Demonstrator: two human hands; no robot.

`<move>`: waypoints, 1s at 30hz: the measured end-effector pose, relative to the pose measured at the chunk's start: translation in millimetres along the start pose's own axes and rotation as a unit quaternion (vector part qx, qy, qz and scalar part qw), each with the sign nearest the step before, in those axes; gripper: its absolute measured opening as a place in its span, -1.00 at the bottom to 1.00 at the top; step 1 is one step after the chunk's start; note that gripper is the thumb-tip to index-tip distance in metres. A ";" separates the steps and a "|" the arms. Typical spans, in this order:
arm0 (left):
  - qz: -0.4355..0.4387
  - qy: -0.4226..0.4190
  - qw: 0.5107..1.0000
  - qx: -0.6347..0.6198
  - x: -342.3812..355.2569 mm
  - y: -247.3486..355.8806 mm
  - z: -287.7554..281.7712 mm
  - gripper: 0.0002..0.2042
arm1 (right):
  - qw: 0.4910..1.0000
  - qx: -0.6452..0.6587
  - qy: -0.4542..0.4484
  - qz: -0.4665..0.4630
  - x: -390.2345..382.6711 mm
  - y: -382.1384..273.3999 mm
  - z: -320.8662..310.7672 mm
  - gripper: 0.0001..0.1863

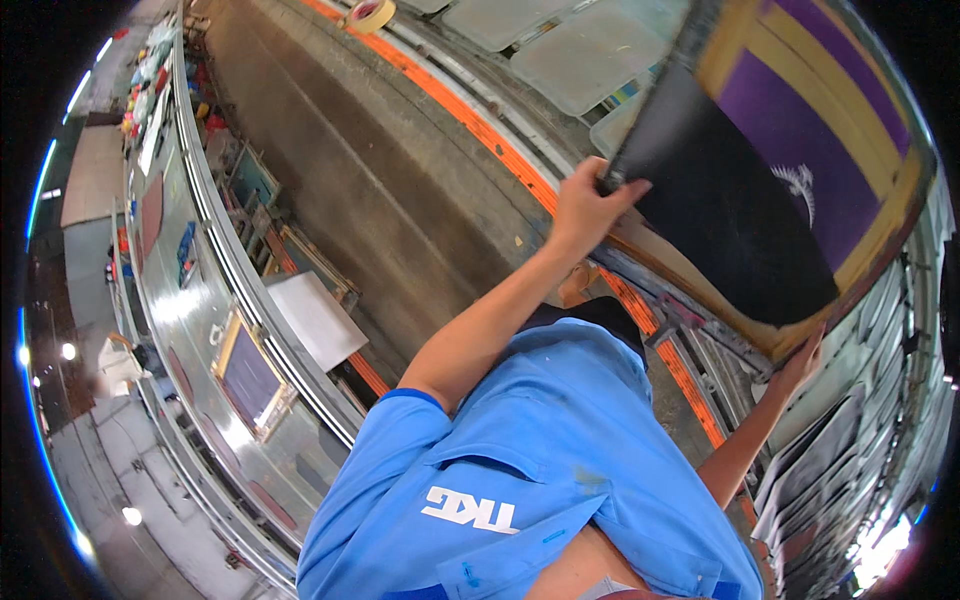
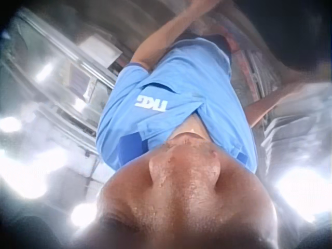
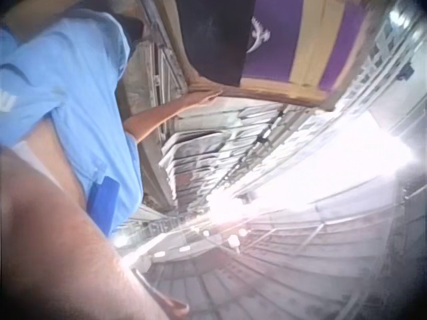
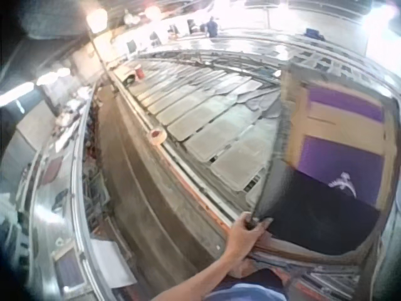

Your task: The person uses a screwdriver to loosen a clamp on a wooden frame, then removes a black sheet from the frame. They place the sheet on the table, pick up scissors, and cut the sheet into smaller pieces.

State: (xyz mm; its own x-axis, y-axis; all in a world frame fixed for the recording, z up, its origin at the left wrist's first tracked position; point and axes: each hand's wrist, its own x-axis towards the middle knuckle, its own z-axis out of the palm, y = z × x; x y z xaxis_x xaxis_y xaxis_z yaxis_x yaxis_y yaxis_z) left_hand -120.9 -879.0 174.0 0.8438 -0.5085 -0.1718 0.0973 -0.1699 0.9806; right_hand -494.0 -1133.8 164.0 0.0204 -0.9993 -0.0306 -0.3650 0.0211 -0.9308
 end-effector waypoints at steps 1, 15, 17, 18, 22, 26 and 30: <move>-0.004 0.024 1.000 -0.016 -6.3 -4.2 -26.5 -0.70 | 0.999 0.016 -0.024 -0.029 -0.3 -19.2 18.0 -0.41; -0.302 0.415 0.852 -0.102 -295.9 -313.5 -314.9 -0.49 | 0.755 -0.317 -0.488 -0.304 -339.3 -84.2 327.4 -0.46; -0.376 0.422 0.812 -0.147 -340.6 -346.3 -307.1 -0.38 | 0.715 -0.367 -0.520 -0.291 -361.5 -44.0 342.3 -0.47; -0.387 0.420 0.814 -0.099 -364.8 -367.9 -301.1 -0.27 | 0.694 -0.394 -0.533 -0.281 -368.9 -21.0 345.1 -0.47; -0.565 0.394 0.721 -0.070 -427.1 -379.6 -283.5 -0.27 | 0.630 -0.486 -0.560 -0.233 -396.3 63.4 342.3 -0.48; -0.619 0.311 0.716 -0.083 -455.5 -402.0 -285.6 -0.32 | 0.558 -0.575 -0.579 -0.148 -392.8 125.6 336.1 -0.42; -0.632 0.226 0.739 -0.052 -460.9 -426.0 -298.4 -0.34 | 0.521 -0.652 -0.550 -0.033 -371.6 213.5 292.5 -0.28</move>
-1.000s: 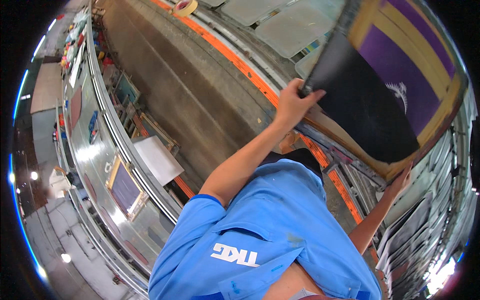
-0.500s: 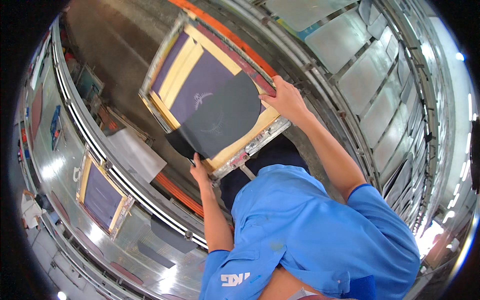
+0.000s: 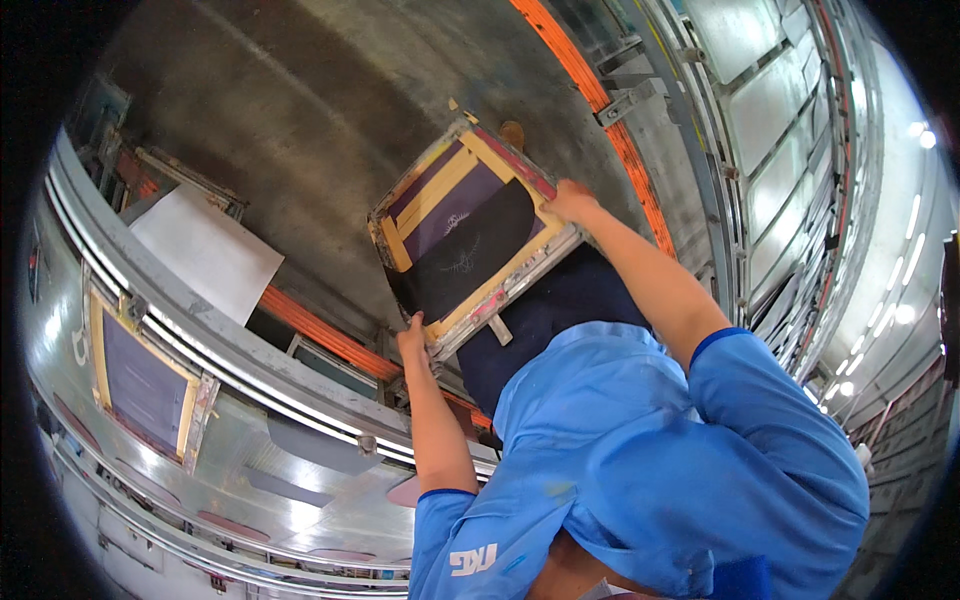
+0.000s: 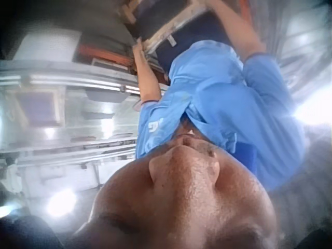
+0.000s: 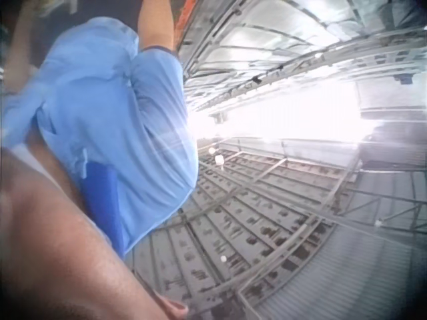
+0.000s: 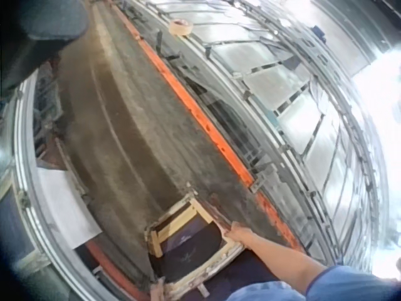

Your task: The person uses a screwdriver to loosen a clamp on a wooden frame, then removes a black sheet from the frame. They place the sheet on the table, pick up scissors, and cut the sheet into smaller pieces.

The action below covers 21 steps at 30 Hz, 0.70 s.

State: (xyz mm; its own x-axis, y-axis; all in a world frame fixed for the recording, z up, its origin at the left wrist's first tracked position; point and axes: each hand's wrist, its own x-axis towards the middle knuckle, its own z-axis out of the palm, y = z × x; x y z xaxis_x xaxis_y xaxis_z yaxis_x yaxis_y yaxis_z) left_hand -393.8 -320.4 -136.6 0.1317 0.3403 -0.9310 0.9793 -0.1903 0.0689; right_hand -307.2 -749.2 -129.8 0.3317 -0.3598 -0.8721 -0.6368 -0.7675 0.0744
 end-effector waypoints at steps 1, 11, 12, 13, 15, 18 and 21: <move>0.003 -0.009 0.999 0.037 8.5 5.9 -3.3 -0.34 | 1.000 0.020 -0.002 0.012 3.5 17.7 13.8 -0.27; 0.257 0.049 0.886 0.383 18.3 77.9 92.9 -0.40 | 0.938 0.305 0.054 0.158 -36.5 209.7 242.4 -0.24; 0.263 0.036 0.878 0.398 28.1 70.5 107.7 -0.40 | 0.925 0.335 0.043 0.174 -43.6 222.5 258.6 -0.24; 0.270 0.026 0.870 0.411 35.7 63.2 124.0 -0.41 | 0.916 0.354 0.053 0.180 -51.8 235.4 270.5 -0.24; 0.307 0.020 0.856 0.416 21.7 54.0 162.8 -0.43 | 0.896 0.396 0.069 0.189 -64.1 259.2 285.8 -0.24; 0.354 0.005 0.846 0.400 18.6 29.3 222.8 -0.45 | 0.850 0.477 0.049 0.218 -55.4 313.6 312.4 -0.24; 0.383 0.008 0.841 0.383 10.5 3.7 279.3 -0.48 | 0.857 0.469 0.088 0.192 -48.9 367.4 353.0 -0.27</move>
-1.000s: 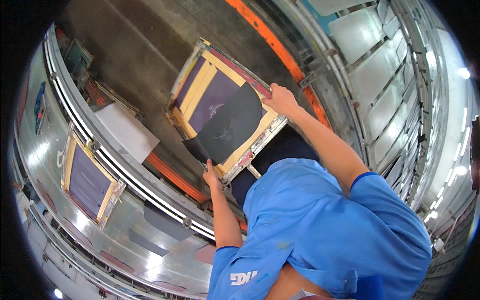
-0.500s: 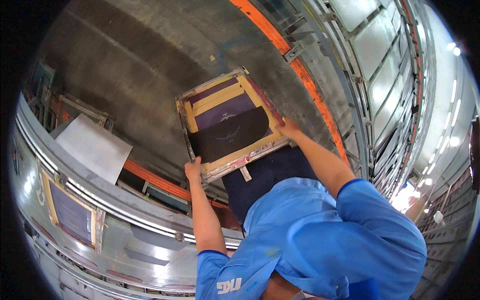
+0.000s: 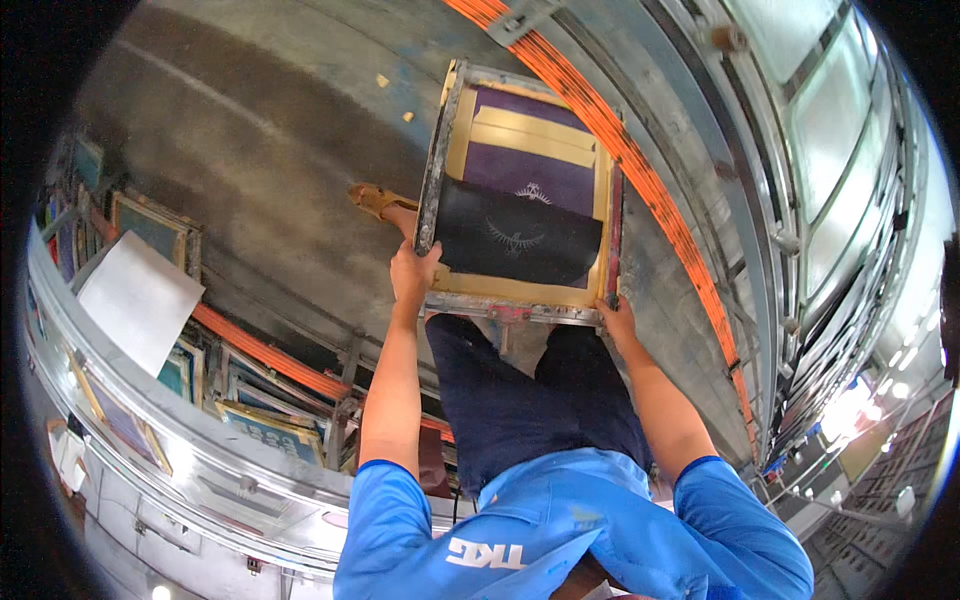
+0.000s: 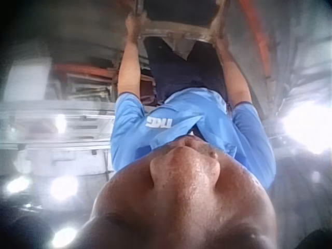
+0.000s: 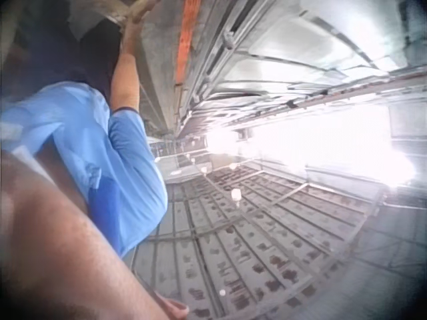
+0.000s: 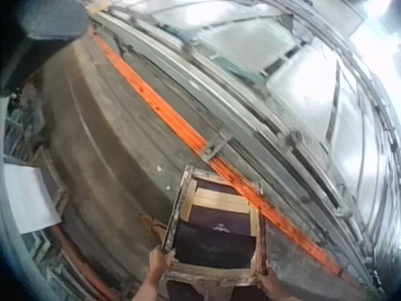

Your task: The person uses a screwdriver to loosen a clamp on a wooden frame, then removes a black sheet from the frame. They place the sheet on the table, pick up scissors, and cut the sheet into smaller pieces.

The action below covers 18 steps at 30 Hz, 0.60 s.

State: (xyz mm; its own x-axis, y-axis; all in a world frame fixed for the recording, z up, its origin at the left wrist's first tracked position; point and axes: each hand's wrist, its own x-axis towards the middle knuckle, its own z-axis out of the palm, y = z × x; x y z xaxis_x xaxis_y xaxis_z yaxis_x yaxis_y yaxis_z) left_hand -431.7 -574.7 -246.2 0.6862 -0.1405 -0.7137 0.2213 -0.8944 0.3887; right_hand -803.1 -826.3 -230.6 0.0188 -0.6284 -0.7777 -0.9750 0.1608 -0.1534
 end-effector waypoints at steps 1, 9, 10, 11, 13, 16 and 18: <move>-0.001 0.010 1.000 -0.003 -4.7 5.1 15.9 -0.50 | 0.999 -0.048 0.014 0.011 3.8 15.1 -3.0 -0.30; 0.066 -0.007 0.997 -0.035 -7.5 9.2 114.8 -0.54 | 0.947 0.103 0.298 0.063 16.6 140.9 43.1 -0.20; 0.073 -0.005 0.997 -0.040 -6.1 15.7 121.9 -0.53 | 0.930 0.123 0.329 0.113 7.1 142.4 55.6 -0.20; 0.086 -0.001 0.995 -0.039 -1.4 23.3 129.2 -0.52 | 0.904 0.261 0.261 0.216 -14.2 106.0 69.4 -0.22; 0.105 -0.004 0.994 -0.039 9.1 28.9 147.8 -0.50 | 0.840 0.434 0.082 0.316 -42.6 50.5 81.6 -0.26; 0.113 0.012 0.992 -0.048 24.0 49.3 166.7 -0.51 | 0.832 0.493 -0.101 0.235 -35.3 -5.9 87.8 -0.31; 0.096 -0.024 0.993 -0.063 28.8 71.8 165.2 -0.51 | 0.841 0.502 -0.135 0.152 -16.8 -25.1 83.7 -0.36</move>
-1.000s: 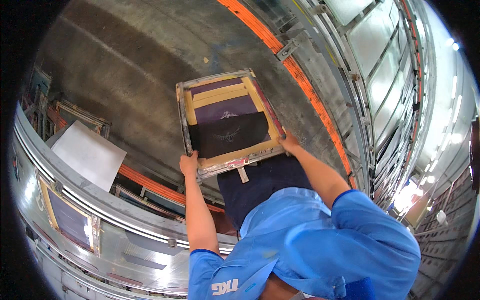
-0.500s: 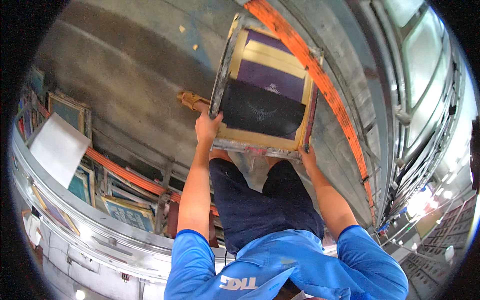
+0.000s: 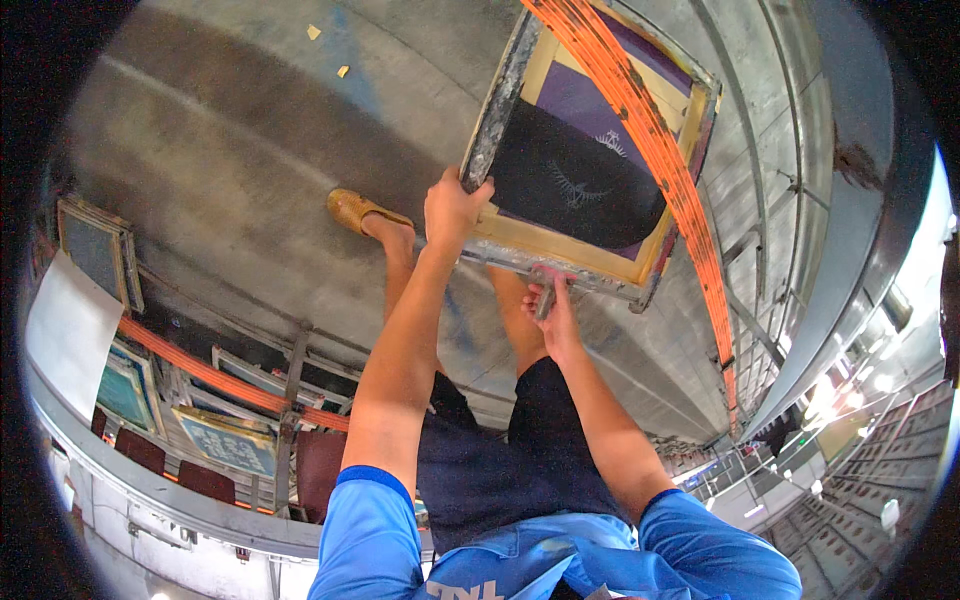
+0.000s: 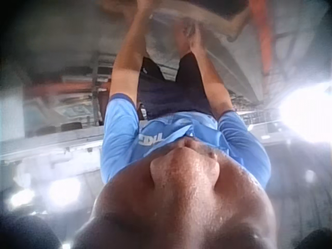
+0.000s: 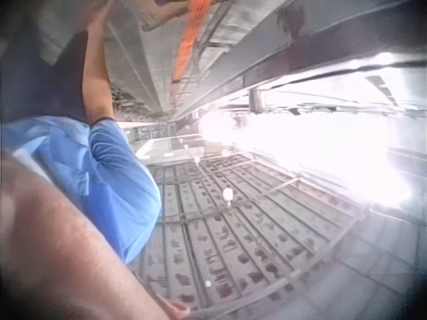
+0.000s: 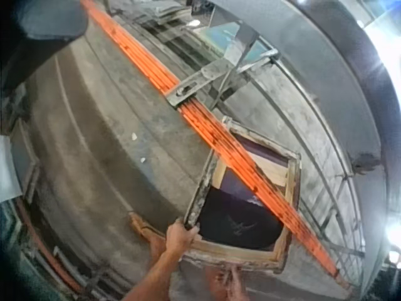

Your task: The person uses a screwdriver to loosen a clamp on a wooden frame, then removes a black sheet from the frame. They place the sheet on the table, pick up scissors, and cut the sheet into smaller pieces.

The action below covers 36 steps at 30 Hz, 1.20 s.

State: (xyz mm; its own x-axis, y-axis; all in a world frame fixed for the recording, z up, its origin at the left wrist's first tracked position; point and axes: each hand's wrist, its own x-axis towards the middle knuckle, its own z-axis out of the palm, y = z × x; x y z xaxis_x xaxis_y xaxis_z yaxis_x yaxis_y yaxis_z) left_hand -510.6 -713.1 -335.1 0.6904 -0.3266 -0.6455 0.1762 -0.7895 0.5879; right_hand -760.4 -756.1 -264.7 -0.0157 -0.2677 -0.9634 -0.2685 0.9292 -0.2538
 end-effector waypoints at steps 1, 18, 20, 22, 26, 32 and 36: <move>0.000 -0.010 1.000 -0.005 7.4 6.4 3.1 -0.51 | 0.999 -0.004 -0.018 -0.037 12.8 -6.0 0.3 -0.40; 0.277 0.151 0.940 -0.128 98.4 105.5 74.8 -0.62 | 0.950 0.042 0.033 -0.308 159.7 -113.4 15.5 -0.62; 0.204 0.172 0.926 -0.266 93.0 79.0 63.4 -0.64 | 0.952 0.042 0.009 -0.303 163.9 -133.8 35.4 -0.64; 0.048 0.237 0.867 -0.435 87.1 42.2 48.7 -0.69 | 0.952 0.008 0.022 -0.305 192.2 -146.2 33.7 -0.67; -0.177 0.263 0.775 -0.547 42.2 -35.0 0.0 -0.85 | 0.952 0.013 0.047 -0.301 286.8 -178.9 4.6 -0.69; -0.251 0.229 0.738 -0.583 -71.1 -107.4 -15.0 -0.77 | 0.938 0.178 -0.108 -0.277 344.4 -261.8 42.3 -0.66; -0.279 0.166 0.745 -0.583 -138.1 -153.7 10.9 -0.69 | 0.923 0.213 -0.176 -0.269 378.9 -297.0 52.6 -0.63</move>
State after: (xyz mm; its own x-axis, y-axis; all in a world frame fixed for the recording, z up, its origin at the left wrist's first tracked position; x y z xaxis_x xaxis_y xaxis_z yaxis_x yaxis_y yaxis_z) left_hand -640.6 -552.3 -341.7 0.3823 0.1831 -0.9057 0.8565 0.2976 0.4217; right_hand -635.9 -1120.1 -558.9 0.3427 -0.6895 -0.6380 0.2585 0.7222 -0.6416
